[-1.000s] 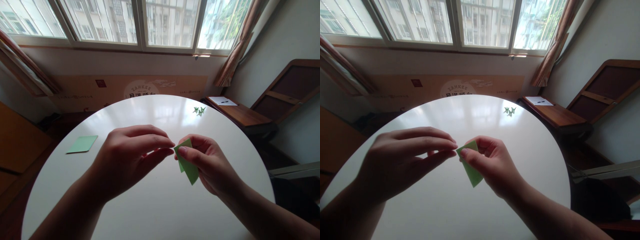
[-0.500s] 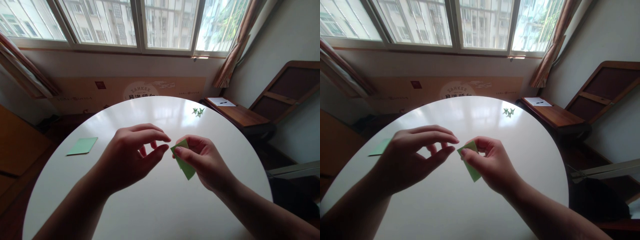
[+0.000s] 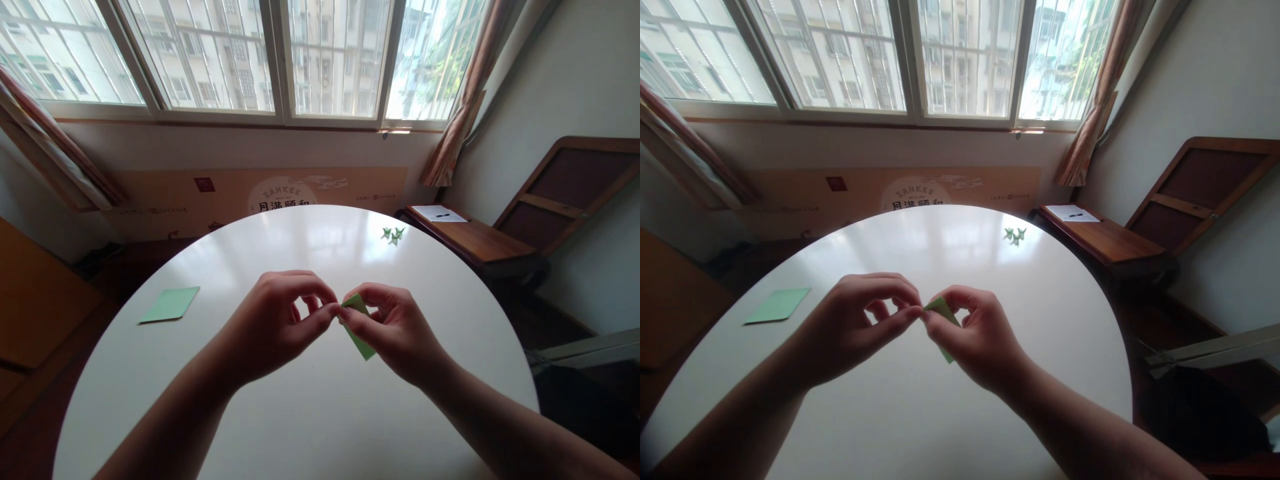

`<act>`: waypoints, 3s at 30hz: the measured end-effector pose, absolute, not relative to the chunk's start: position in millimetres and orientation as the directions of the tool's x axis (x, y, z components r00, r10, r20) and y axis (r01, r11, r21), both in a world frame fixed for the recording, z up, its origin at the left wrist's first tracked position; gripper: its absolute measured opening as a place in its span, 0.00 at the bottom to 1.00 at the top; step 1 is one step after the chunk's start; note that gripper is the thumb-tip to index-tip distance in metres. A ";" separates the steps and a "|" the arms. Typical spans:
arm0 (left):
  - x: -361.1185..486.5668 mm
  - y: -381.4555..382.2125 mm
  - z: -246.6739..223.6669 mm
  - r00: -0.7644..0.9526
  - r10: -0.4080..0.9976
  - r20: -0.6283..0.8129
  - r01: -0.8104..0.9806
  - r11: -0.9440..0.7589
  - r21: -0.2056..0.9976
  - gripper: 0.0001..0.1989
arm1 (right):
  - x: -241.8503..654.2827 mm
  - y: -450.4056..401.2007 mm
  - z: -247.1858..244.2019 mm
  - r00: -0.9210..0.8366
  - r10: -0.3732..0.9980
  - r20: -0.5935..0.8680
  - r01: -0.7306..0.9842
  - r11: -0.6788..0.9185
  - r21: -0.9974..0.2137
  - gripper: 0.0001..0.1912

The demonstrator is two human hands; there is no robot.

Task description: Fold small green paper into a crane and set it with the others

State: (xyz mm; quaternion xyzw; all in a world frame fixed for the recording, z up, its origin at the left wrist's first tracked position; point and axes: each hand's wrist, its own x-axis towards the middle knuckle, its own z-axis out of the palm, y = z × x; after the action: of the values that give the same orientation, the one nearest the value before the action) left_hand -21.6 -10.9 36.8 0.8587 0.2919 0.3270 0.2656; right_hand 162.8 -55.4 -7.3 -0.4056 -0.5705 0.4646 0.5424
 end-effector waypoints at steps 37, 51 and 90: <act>-12.1 -11.2 33.8 0.555 0.813 0.177 0.196 -0.335 0.922 0.11 | 168.0 -55.0 -3.6 -0.148 0.924 0.354 0.303 0.383 -0.873 0.05; -13.6 -4.7 23.6 0.546 0.815 0.192 -0.183 -0.108 0.977 0.11 | 164.7 -49.4 -5.7 -0.473 0.877 0.088 -0.426 -0.140 -0.894 0.14; -8.3 -23.9 37.0 0.446 0.848 0.285 0.244 -0.422 0.873 0.07 | 162.9 -55.0 -10.8 -0.051 0.966 0.253 -0.441 0.206 -0.874 0.02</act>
State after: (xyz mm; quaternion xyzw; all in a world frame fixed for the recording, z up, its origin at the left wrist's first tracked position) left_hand -8.3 -23.9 37.0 0.7521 0.3632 0.3811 0.3965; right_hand 162.9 -55.0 -10.8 -0.2865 -0.4586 0.5614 0.6265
